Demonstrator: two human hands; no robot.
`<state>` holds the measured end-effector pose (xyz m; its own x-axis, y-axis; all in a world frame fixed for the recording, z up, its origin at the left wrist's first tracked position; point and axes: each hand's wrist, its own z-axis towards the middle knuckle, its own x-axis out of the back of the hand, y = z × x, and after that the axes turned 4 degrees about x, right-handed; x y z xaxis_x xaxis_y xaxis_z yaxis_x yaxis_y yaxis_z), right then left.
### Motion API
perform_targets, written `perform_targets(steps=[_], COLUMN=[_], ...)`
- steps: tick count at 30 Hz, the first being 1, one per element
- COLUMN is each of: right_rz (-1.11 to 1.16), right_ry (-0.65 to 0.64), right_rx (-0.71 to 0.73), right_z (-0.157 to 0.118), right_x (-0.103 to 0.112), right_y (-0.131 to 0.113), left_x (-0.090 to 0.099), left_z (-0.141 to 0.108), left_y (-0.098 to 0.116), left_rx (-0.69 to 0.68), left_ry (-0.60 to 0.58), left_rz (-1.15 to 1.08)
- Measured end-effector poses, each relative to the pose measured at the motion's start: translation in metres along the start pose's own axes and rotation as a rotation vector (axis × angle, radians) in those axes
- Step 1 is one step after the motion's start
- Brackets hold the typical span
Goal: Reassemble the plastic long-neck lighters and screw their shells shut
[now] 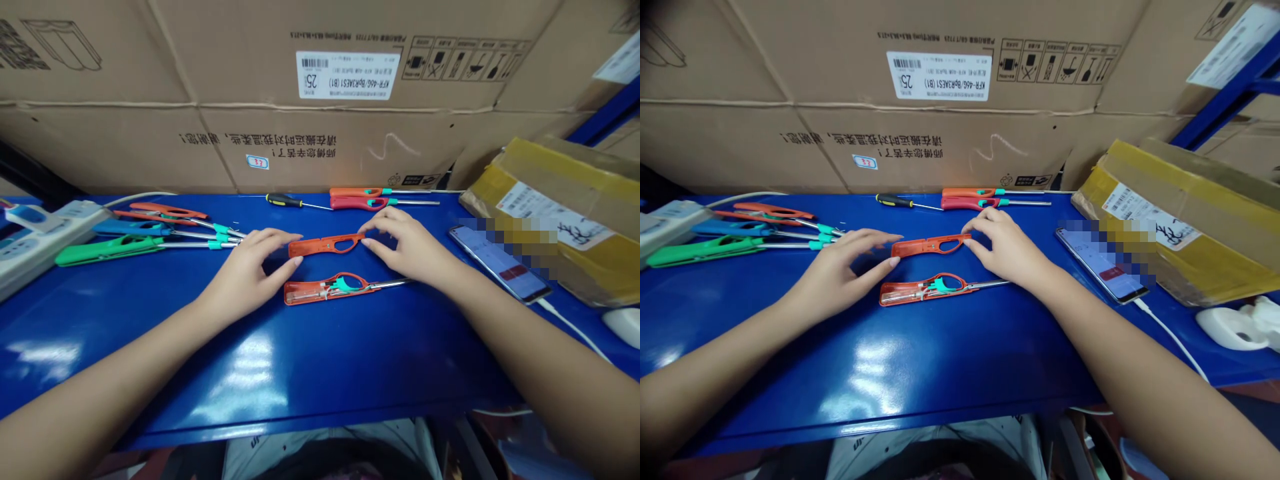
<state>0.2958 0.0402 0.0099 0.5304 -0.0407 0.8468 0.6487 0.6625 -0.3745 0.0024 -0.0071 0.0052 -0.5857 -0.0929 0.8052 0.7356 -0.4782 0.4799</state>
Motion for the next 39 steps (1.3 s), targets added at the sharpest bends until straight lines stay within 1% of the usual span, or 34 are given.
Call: perform_targets(steps=[3, 6, 10, 14, 18, 20, 22, 24, 26, 28, 30, 33, 35, 39], right_rz=[-0.006, -0.013, 0.021, 0.046, 0.104, 0.175, 0.216, 0.207, 0.181, 0.178, 0.199, 0.203, 0.177, 0.124], right_ry=[-0.068, -0.105, -0.128, -0.172, -0.113, -0.159, -0.252, -0.323, -0.363, -0.392, -0.406, -0.411, -0.407, -0.381], right_rx=[0.025, 0.059, 0.087, 0.084, 0.081, 0.096, 0.116, 0.114, 0.094, 0.064, 0.03, 0.013, 0.035, 0.113], right_z=[-0.001, -0.002, -0.003, -0.003, -0.003, -0.003, -0.005, -0.007, -0.008, -0.009, -0.01, -0.011, -0.011, -0.011], right_x=[-0.006, -0.009, -0.009, -0.008, -0.001, 0.005, 0.009, 0.011, 0.01, 0.007, 0.004, 0.0, -0.001, 0.002], right_y=[0.004, 0.002, -0.002, -0.008, -0.019, -0.025, -0.03, -0.033, -0.035, -0.036, -0.038, -0.041, -0.043, -0.047], left_x=[-0.001, -0.005, -0.006, -0.005, -0.005, -0.006, -0.006, -0.005, -0.005, -0.006, -0.009, -0.013, -0.014, -0.014], left_z=[0.003, 0.003, 0.003, 0.004, 0.003, 0.002, 0.001, 0.001, -0.001, -0.003, -0.006, -0.011, -0.013, -0.012], left_y=[-0.011, -0.015, -0.012, -0.008, -0.004, -0.002, 0.0, 0.003, 0.007, 0.011, 0.015, 0.02, 0.022, 0.023], left_rx=[0.002, -0.002, -0.027, 0.001, 0.034, 0.031, 0.011, -0.019, -0.072, -0.136, -0.177, -0.19, -0.2, -0.211], left_ry=[-0.035, -0.065, -0.069, -0.054, -0.023, -0.007, -0.005, 0.007, 0.0, -0.05, -0.12, -0.195, -0.2, -0.172], left_rz=[0.052, 0.083, 0.062, -0.006, -0.015, -0.004, 0.013, 0.03, 0.043, 0.053, 0.058, 0.034, 0.007, -0.018])
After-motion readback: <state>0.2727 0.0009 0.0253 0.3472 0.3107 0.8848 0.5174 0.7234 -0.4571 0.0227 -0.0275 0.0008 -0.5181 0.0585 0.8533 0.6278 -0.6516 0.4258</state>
